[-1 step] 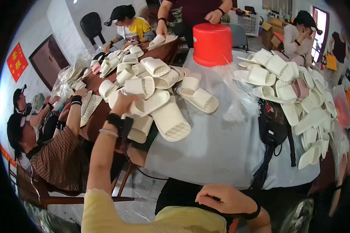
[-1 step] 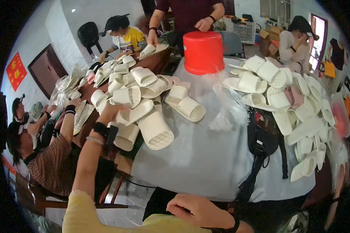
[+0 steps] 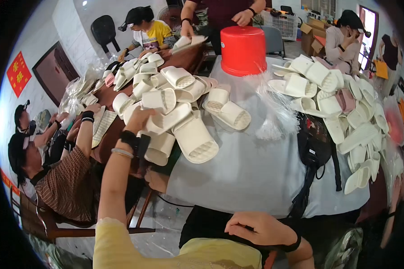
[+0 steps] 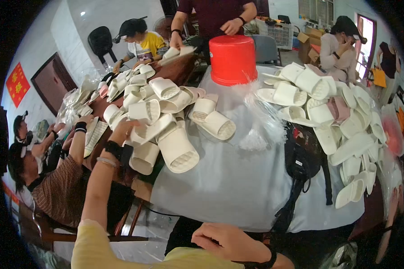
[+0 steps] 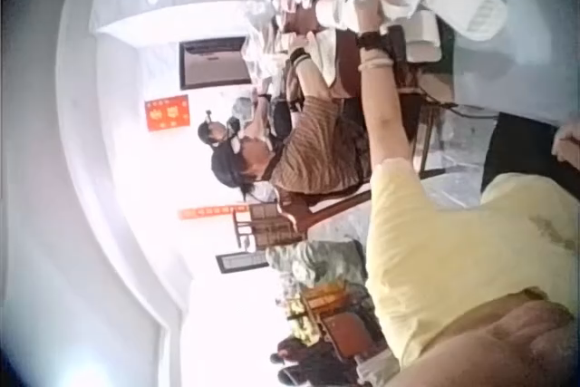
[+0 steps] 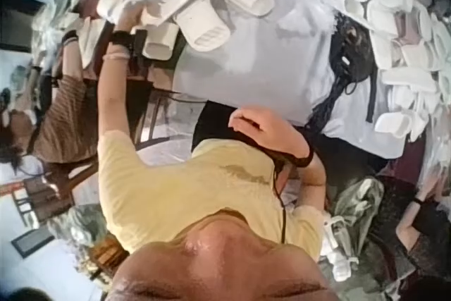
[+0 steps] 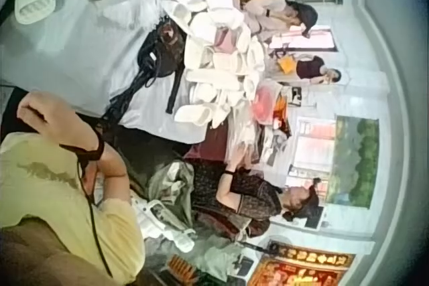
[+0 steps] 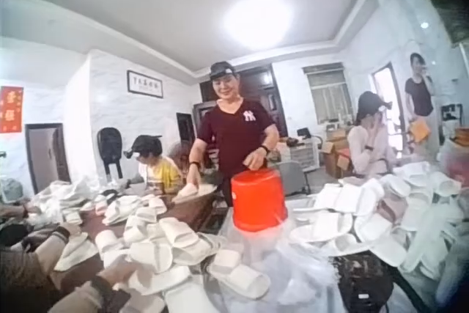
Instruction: Manually assembling and inspecting foam slide footwear components in a manufacturing facility.
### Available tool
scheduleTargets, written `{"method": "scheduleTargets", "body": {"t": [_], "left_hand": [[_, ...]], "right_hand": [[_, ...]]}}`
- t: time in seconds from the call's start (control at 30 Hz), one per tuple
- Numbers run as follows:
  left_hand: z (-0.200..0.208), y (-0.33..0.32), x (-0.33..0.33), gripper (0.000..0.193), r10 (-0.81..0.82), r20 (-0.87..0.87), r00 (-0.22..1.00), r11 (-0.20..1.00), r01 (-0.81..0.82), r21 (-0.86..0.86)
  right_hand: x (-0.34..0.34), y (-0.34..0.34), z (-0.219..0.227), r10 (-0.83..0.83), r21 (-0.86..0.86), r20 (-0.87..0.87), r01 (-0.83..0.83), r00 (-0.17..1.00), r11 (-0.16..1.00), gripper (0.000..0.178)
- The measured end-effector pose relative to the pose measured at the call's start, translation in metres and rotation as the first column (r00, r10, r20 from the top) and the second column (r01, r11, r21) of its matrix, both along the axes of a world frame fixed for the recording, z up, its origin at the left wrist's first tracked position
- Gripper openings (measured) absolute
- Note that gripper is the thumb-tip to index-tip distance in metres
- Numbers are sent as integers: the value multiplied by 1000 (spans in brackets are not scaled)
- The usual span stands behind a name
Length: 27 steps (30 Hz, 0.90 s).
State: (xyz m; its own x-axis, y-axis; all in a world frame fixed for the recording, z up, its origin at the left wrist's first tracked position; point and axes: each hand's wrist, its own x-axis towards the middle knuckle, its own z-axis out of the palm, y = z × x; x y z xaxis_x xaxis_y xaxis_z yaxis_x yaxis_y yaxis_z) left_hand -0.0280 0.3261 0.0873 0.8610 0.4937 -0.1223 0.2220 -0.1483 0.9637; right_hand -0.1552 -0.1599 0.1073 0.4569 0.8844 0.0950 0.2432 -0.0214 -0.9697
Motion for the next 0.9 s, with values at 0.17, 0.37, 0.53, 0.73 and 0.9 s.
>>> {"method": "scheduleTargets", "body": {"t": [0.17,0.37,0.53,0.73,0.9], "left_hand": [[40,-18,-4,58,-27,-80,996,990,37,134],[73,46,-2,69,44,32,999,601,-51,797],[134,-23,-14,60,-281,76,957,476,70,877],[188,-79,-72,60,-419,39,907,537,213,816],[209,-114,-115,58,-537,194,821,597,207,775]], "right_hand": [[17,-1,2,38,-13,26,-37,999,999,14],[20,-2,11,19,-16,-3,-19,1000,1000,15],[35,-8,-3,-63,-46,-24,62,998,997,14],[41,-3,-4,-84,-77,-24,82,996,994,13],[42,23,-17,-113,-77,-152,102,982,992,32]]}}
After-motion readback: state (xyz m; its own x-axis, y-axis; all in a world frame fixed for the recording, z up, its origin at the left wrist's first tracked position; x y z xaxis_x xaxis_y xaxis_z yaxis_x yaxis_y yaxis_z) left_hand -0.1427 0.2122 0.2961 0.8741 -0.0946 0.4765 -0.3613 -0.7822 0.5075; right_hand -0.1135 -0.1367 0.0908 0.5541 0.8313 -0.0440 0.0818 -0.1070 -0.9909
